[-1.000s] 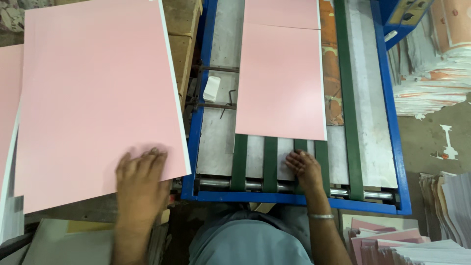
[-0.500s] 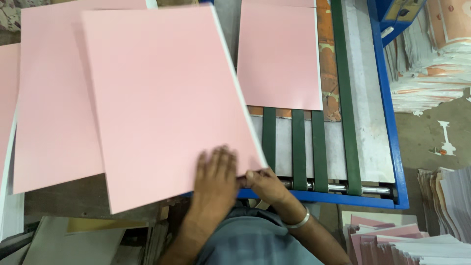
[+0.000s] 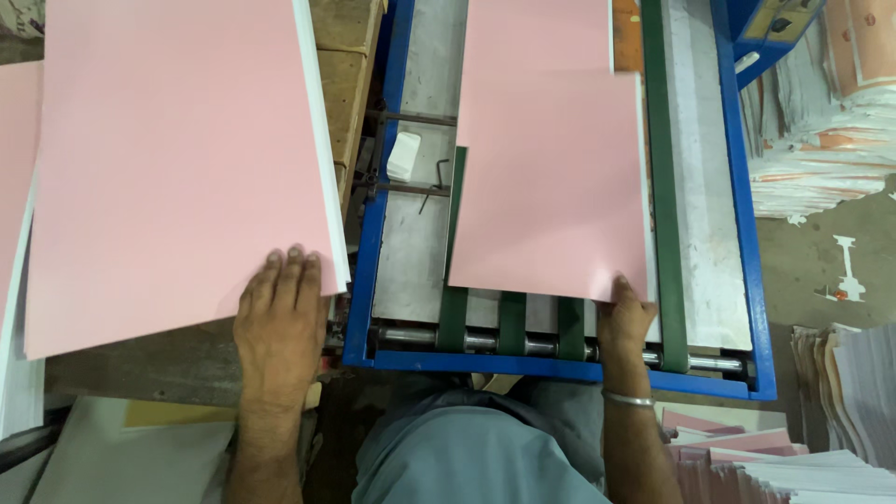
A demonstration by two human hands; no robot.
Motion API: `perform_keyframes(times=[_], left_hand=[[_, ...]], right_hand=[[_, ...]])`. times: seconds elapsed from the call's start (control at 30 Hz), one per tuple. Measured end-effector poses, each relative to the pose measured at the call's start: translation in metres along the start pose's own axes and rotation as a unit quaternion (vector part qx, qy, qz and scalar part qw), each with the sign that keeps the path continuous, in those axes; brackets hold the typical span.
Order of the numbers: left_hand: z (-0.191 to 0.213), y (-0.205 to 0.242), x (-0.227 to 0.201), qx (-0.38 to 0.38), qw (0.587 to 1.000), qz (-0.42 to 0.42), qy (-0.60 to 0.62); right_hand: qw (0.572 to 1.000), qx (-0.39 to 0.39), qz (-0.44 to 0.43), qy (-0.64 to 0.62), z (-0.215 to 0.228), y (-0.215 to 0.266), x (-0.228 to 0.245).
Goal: The person repeatedly picks up pink paper sheets from a stack and feeds them one by one into a blue paper-processing machine. The sheets are placed onto the machine's rollers and pushed through, then collected on the other side.
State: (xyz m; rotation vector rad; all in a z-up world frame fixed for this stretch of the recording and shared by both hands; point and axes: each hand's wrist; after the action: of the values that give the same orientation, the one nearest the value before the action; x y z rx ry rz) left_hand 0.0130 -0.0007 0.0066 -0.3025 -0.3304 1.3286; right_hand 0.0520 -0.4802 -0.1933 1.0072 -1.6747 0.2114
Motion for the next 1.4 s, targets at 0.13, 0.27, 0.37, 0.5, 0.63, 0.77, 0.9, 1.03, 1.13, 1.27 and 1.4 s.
perform_keyframes(times=[0.13, 0.27, 0.37, 0.5, 0.63, 0.77, 0.9, 1.03, 1.13, 1.27, 1.4], left_hand=[[0.000, 0.007, -0.004, -0.037, 0.999, 0.001, 0.005], [0.004, 0.006, 0.000, -0.056, 0.998, 0.005, 0.004], [0.000, 0.003, 0.001, -0.073, 0.997, 0.001, -0.004], [-0.006, 0.011, 0.004, -0.082, 0.997, 0.000, 0.001], [-0.007, 0.016, 0.003, -0.081, 0.997, -0.004, -0.004], [-0.008, 0.014, 0.002, -0.088, 0.996, 0.004, 0.007], [-0.008, 0.014, 0.003, -0.070, 0.998, 0.001, -0.003], [-0.004, 0.014, 0.006, -0.018, 1.000, 0.003, 0.019], [0.001, 0.016, 0.025, 0.041, 0.998, 0.000, 0.056], [0.008, 0.021, 0.059, -0.040, 0.978, 0.079, 0.188], [0.003, 0.014, 0.022, -0.046, 0.974, 0.095, 0.199]], right_hand=[[0.997, -0.026, 0.019, 0.065, 0.050, 0.006, -0.025], [0.996, -0.058, 0.001, 0.073, 0.101, 0.047, -0.047], [0.995, -0.067, -0.018, 0.077, 0.115, 0.073, -0.057], [0.982, -0.116, -0.050, 0.141, 0.111, 0.069, -0.061], [0.996, -0.044, 0.023, 0.077, 0.078, 0.037, -0.064], [0.996, -0.064, 0.060, 0.033, 0.029, 0.002, -0.066], [0.995, 0.061, 0.069, 0.027, 0.009, -0.009, -0.068], [0.987, 0.137, -0.079, 0.010, 0.007, -0.006, -0.063], [0.980, 0.129, -0.137, 0.060, 0.012, 0.008, -0.050], [0.971, 0.162, -0.161, 0.068, 0.002, 0.044, -0.029], [0.945, 0.275, -0.157, 0.078, -0.038, 0.096, -0.005]])
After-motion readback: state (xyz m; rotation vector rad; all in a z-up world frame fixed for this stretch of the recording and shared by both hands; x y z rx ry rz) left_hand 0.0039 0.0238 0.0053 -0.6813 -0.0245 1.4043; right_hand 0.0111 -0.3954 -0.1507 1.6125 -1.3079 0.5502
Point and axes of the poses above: each hand's wrist, its own y-axis away from the middle knuckle, its own z-axis out of the back of the hand, x = y × z, and after that the axes turned 2 degrees about -z, right-handed
